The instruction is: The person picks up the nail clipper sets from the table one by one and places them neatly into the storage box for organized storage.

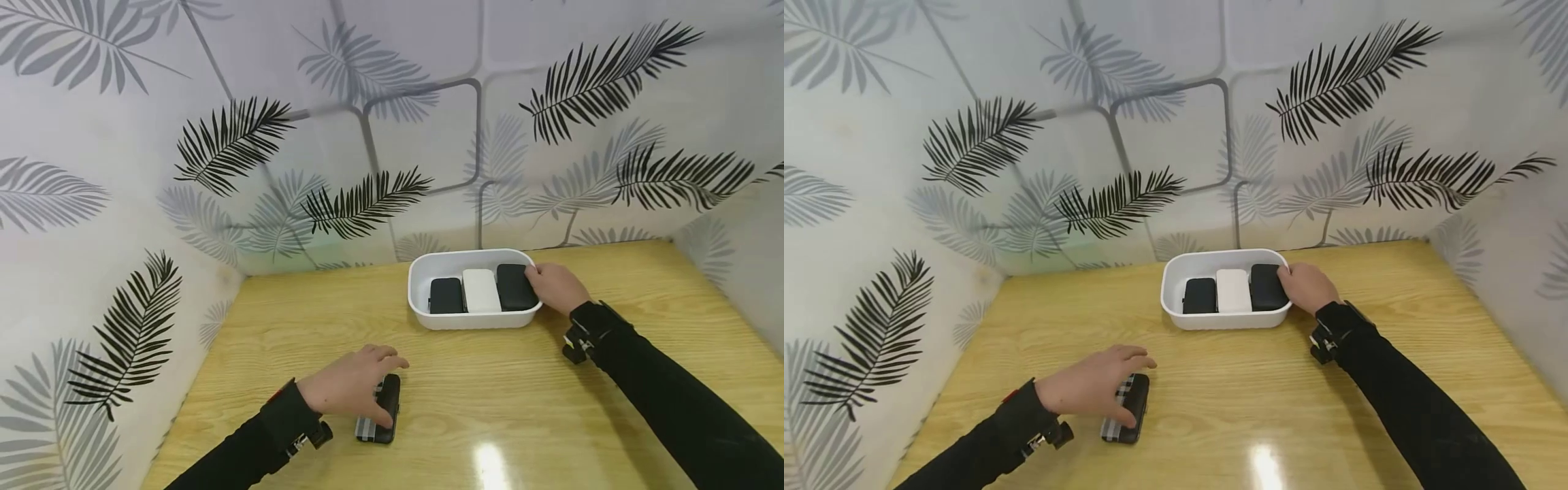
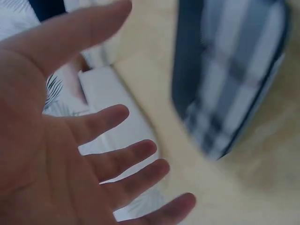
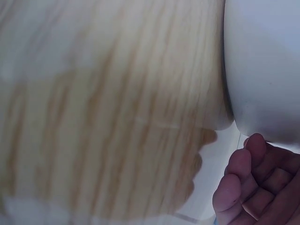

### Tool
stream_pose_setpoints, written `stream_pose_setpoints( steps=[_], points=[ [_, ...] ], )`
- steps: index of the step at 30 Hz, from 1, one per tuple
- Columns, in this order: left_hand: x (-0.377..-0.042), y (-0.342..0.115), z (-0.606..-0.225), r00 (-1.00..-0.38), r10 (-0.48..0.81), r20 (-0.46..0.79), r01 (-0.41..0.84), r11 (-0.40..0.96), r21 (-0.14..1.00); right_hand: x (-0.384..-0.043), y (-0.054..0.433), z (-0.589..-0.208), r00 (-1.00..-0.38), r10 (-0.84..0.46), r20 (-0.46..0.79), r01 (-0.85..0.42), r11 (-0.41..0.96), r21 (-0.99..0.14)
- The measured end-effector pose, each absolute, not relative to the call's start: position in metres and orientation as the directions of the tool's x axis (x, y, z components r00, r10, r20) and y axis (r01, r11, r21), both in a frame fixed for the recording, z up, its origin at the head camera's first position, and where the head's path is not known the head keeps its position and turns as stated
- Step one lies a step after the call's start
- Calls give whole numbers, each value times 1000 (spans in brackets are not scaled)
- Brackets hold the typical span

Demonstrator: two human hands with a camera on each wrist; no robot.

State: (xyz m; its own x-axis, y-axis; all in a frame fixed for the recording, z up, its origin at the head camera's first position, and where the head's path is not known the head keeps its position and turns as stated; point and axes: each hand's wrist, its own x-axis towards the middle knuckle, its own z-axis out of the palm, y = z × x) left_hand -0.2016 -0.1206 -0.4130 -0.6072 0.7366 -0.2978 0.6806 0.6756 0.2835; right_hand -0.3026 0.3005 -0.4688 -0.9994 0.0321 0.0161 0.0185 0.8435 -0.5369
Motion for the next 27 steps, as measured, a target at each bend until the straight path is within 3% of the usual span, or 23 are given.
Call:
stream_pose_setpoints(
  steps=[5, 16, 27],
  points=[
    [-191, -127, -432, -571, 740, -356, 705, 664, 251, -303, 301, -471, -999, 39, 16, 24, 844, -535],
    [-187, -127, -443, -573, 779, -254, 750, 623, 220, -300, 300, -468, -999, 36, 14, 22, 839, -544],
    [-213, -109, -417, -635, 747, -198, 711, 665, 230, -300, 299, -468, -999, 39, 10, 27, 837, -547]
  ],
)
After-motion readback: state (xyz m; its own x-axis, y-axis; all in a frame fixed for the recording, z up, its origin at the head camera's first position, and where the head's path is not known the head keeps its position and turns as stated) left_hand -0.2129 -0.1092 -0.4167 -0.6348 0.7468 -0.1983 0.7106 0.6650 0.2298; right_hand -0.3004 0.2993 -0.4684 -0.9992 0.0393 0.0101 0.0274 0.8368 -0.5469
